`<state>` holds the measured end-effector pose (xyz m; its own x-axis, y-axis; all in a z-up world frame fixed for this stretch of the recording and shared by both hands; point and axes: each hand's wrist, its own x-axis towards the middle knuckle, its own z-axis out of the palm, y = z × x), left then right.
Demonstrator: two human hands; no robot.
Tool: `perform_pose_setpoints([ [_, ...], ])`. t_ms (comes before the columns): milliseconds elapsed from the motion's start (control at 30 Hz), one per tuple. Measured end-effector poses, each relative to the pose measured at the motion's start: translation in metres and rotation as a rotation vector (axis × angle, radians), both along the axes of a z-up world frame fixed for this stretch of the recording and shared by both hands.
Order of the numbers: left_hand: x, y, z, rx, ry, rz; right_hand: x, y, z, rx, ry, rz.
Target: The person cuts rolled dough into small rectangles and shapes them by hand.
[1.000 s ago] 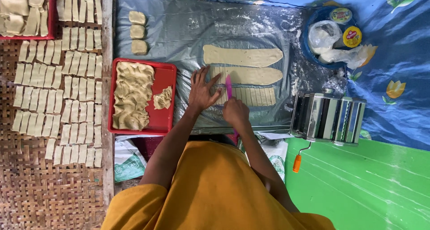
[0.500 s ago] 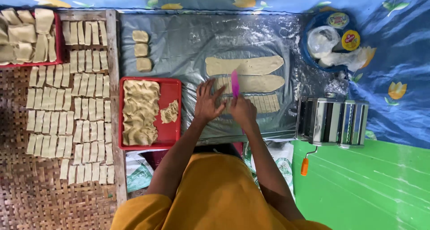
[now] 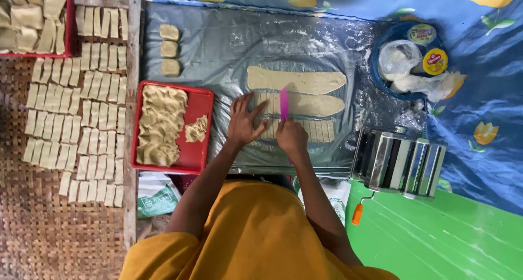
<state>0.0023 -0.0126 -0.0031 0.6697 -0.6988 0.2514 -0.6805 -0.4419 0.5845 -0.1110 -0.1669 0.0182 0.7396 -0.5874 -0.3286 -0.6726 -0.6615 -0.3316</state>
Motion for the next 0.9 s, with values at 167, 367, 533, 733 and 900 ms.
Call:
perform_pose_setpoints([
  [167,-0.004,-0.002,0.005,0.0,0.018,0.029,-0.001,-0.006,0.005,0.026,0.009,0.037],
  [367,-0.006,-0.003,0.007,0.002,0.011,0.043,-0.001,-0.009,0.017,0.044,0.001,0.057],
  [533,-0.001,-0.002,0.003,-0.03,0.016,0.025,0.004,-0.003,0.013,0.031,-0.002,0.012],
  [733,-0.005,0.005,0.002,-0.062,0.016,0.007,-0.006,0.01,0.003,-0.009,-0.018,0.018],
  [900,-0.003,0.004,0.0,-0.092,0.004,0.03,-0.005,0.014,0.009,0.029,0.057,0.015],
])
